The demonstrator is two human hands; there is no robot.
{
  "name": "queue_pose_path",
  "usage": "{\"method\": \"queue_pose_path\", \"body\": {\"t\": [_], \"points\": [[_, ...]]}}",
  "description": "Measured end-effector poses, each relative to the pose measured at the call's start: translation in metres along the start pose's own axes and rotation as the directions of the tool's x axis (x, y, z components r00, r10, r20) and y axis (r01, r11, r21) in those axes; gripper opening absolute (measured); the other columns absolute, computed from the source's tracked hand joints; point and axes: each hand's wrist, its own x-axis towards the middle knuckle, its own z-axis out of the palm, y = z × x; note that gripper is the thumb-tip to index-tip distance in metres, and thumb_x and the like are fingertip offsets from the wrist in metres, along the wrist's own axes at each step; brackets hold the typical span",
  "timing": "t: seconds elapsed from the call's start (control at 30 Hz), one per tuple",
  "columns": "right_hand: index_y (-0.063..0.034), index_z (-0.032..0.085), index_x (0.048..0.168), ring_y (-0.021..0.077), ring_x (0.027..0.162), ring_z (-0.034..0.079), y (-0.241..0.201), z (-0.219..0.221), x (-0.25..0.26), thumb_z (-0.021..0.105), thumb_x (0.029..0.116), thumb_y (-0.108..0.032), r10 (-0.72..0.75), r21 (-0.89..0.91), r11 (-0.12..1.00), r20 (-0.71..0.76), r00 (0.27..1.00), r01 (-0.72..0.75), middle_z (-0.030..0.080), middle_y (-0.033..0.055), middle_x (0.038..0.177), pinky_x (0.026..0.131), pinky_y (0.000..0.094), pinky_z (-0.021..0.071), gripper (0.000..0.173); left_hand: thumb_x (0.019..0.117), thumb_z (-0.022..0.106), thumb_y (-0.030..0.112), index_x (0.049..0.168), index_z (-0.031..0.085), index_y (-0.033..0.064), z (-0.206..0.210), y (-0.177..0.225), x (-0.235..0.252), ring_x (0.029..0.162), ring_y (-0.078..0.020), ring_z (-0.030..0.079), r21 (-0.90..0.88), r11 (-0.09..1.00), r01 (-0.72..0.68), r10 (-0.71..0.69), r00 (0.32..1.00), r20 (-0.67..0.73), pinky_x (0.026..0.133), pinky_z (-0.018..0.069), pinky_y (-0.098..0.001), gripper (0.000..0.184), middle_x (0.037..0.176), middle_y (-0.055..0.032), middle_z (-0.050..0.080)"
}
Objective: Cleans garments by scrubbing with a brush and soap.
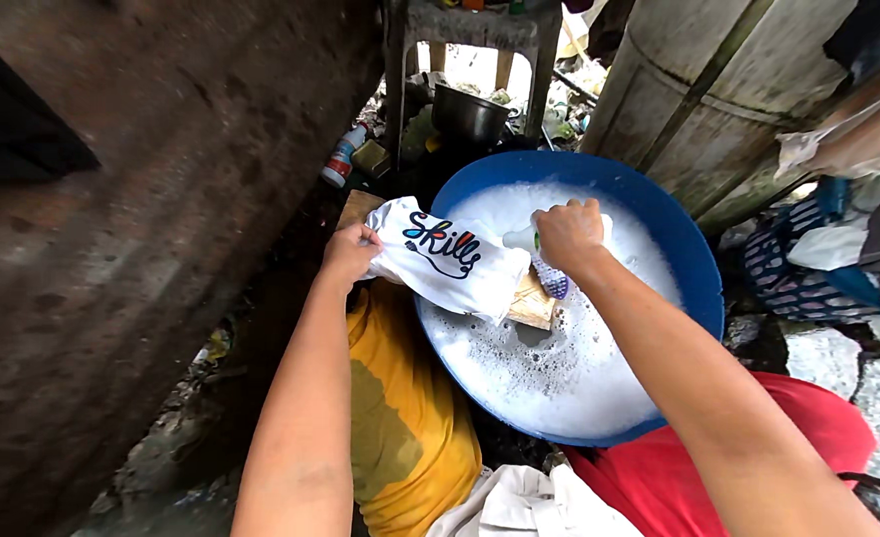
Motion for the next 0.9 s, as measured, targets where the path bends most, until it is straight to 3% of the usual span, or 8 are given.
{"method": "queue_pose_path", "body": {"t": [0.6, 0.9], "points": [[-0.0028, 0.071, 0.117, 0.0452, 0.114, 0.063, -0.002, 0.016, -0.014, 0.071, 0.0875, -0.004, -0.047, -0.03, 0.998, 0.106, 0.993, 0.051, 0.07, 0.0243, 0.113, 0.093, 0.064, 0.0439, 0.03, 0.0983, 0.062, 0.003, 0.115, 0.063, -0.0035, 0.0, -0.001, 0.001, 0.112, -0.0368, 0.061, 0.001, 1.0, -0.008, 0.008, 1.0, 0.006, 0.097, 0.0457, -0.0591, 0.018, 0.118, -0.0251, 0.064], [-0.004, 0.07, 0.12, 0.0457, 0.114, 0.062, -0.018, 0.024, -0.034, 0.077, 0.0824, -0.008, -0.181, -0.056, 0.98, 0.171, 0.969, 0.192, 0.07, 0.024, 0.113, 0.094, 0.0641, 0.0438, 0.039, 0.0981, 0.062, 0.003, 0.115, 0.063, -0.0038, 0.0, -0.001, 0.002, 0.115, -0.0375, 0.059, 0.004, 1.0, -0.01, 0.01, 1.0, 0.006, 0.099, 0.0445, -0.0593, 0.018, 0.12, -0.0258, 0.063]]}}
